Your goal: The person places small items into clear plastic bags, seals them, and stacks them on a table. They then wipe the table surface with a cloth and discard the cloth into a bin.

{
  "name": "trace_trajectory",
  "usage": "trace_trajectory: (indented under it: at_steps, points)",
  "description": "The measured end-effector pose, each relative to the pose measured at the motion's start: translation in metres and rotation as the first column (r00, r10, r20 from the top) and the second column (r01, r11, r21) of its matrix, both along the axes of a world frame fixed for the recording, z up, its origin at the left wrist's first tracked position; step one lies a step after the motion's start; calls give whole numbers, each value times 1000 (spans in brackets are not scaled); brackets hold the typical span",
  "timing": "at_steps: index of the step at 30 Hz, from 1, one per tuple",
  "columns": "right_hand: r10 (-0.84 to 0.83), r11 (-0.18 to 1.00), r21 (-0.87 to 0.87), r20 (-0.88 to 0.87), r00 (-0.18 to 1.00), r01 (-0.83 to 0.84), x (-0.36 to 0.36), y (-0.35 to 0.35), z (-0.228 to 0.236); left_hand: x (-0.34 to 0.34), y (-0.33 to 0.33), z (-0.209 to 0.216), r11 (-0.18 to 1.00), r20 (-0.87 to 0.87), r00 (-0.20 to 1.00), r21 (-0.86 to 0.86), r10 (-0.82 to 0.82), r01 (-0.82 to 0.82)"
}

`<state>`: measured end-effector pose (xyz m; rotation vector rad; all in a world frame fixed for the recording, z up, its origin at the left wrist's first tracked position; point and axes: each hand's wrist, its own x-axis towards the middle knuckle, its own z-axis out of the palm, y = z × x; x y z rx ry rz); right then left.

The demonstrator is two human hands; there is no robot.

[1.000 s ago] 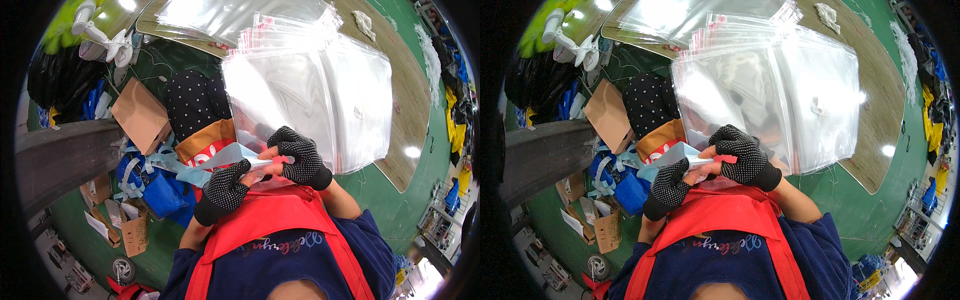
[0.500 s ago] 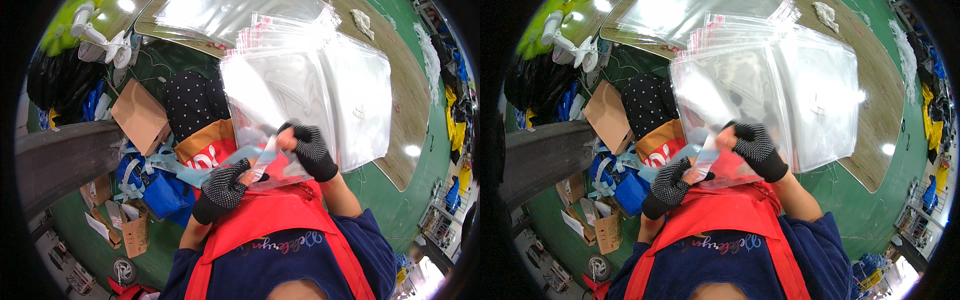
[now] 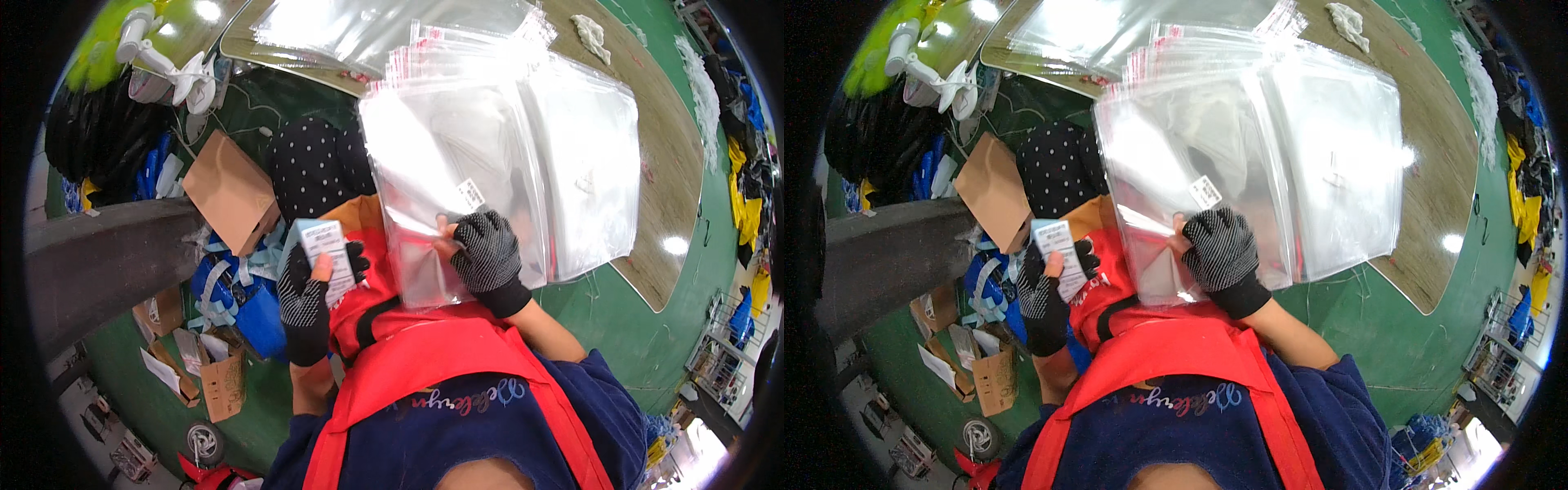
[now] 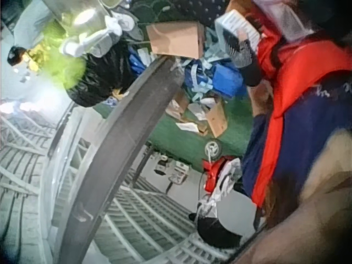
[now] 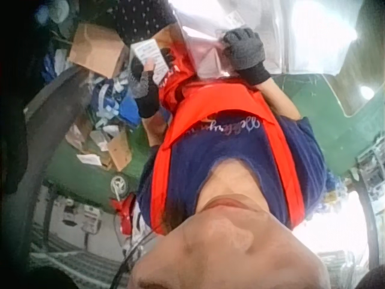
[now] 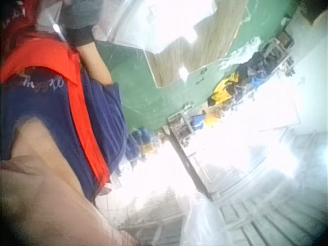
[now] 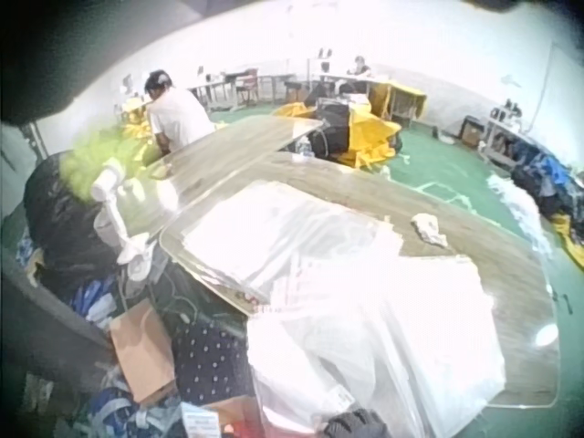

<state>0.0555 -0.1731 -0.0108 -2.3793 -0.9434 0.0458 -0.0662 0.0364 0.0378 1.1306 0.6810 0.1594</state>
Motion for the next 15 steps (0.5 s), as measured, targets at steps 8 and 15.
trace_trajectory:
  at_steps: [8,15]
  points:
    - [13,990,140,-108,994,2,1,-7,4,14,-14,4,998,-1,999,44,-47,47]
    - [-29,999,16,-10,1000,30,-1,1,8,21,-19,6,995,41,995,-49,-89,91]
